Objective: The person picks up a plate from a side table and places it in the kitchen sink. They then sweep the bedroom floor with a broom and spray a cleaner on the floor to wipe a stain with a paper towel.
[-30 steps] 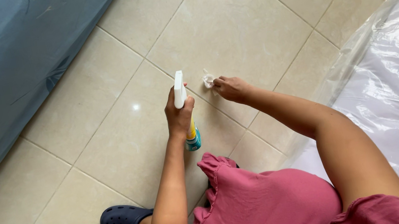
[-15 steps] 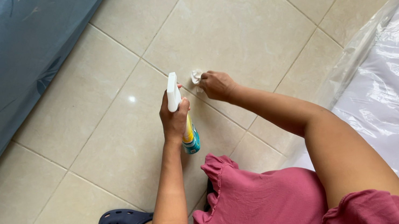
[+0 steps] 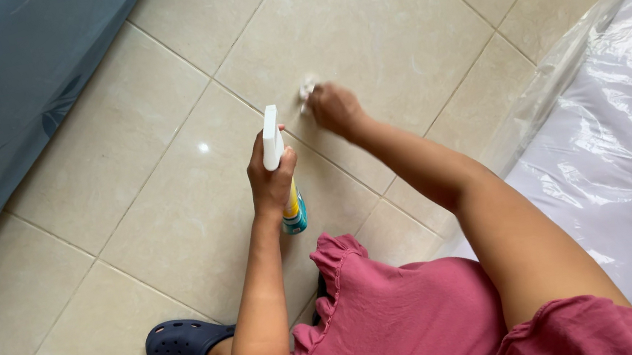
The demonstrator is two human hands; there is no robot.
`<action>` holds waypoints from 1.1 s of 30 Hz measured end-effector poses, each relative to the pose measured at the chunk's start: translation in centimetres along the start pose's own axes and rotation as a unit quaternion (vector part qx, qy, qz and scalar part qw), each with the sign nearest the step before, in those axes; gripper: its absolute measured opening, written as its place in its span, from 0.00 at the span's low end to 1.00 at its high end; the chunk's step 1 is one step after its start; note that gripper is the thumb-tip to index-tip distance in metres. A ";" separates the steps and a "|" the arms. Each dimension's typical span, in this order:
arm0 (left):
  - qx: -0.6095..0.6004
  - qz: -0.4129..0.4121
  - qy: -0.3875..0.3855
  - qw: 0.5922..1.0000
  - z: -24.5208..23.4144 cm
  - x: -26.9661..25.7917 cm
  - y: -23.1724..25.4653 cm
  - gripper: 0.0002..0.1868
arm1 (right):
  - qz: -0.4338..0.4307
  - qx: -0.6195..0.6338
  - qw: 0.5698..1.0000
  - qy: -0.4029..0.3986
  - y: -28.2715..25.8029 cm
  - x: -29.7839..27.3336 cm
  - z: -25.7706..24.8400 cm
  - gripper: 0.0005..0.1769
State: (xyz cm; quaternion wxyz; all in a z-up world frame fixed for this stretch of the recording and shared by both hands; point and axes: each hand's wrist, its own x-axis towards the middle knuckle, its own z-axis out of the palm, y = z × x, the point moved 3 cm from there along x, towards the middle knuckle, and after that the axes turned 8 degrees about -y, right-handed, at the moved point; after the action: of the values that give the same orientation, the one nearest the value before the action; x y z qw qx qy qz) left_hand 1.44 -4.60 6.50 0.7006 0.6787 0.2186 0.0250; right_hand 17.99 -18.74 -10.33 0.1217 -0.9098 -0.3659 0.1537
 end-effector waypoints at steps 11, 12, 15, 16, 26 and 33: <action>-0.037 -0.012 0.009 0.999 -0.4 0.5 -0.1 0.22 | -0.141 -0.096 0.985 -0.019 -1.5 -1.5 2.0 0.11; -0.033 0.000 -0.003 0.999 -0.4 0.4 -0.1 0.22 | -0.138 -0.119 0.983 -0.038 -1.4 -0.9 1.7 0.14; -0.031 -0.005 0.000 0.999 -0.3 0.1 -0.3 0.22 | 0.006 -0.062 0.997 -0.041 -0.4 2.4 0.4 0.10; -0.030 -0.003 -0.001 1.000 -0.3 0.2 -0.3 0.22 | 0.007 -0.062 0.997 -0.038 -0.4 2.5 0.5 0.10; -0.007 0.002 0.002 1.000 -0.2 0.0 -0.1 0.23 | -0.072 -0.096 0.990 -0.070 -2.3 0.5 1.3 0.09; 0.003 0.010 0.014 1.000 -0.1 -0.4 0.1 0.22 | -0.095 -0.160 0.979 -0.077 -3.8 0.3 2.6 0.09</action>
State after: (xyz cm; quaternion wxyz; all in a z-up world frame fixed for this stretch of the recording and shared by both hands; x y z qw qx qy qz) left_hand 1.03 -4.65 6.73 0.6953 0.6823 0.2222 0.0408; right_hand 14.88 -15.58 -11.58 -0.0402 -0.8640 -0.4788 0.1504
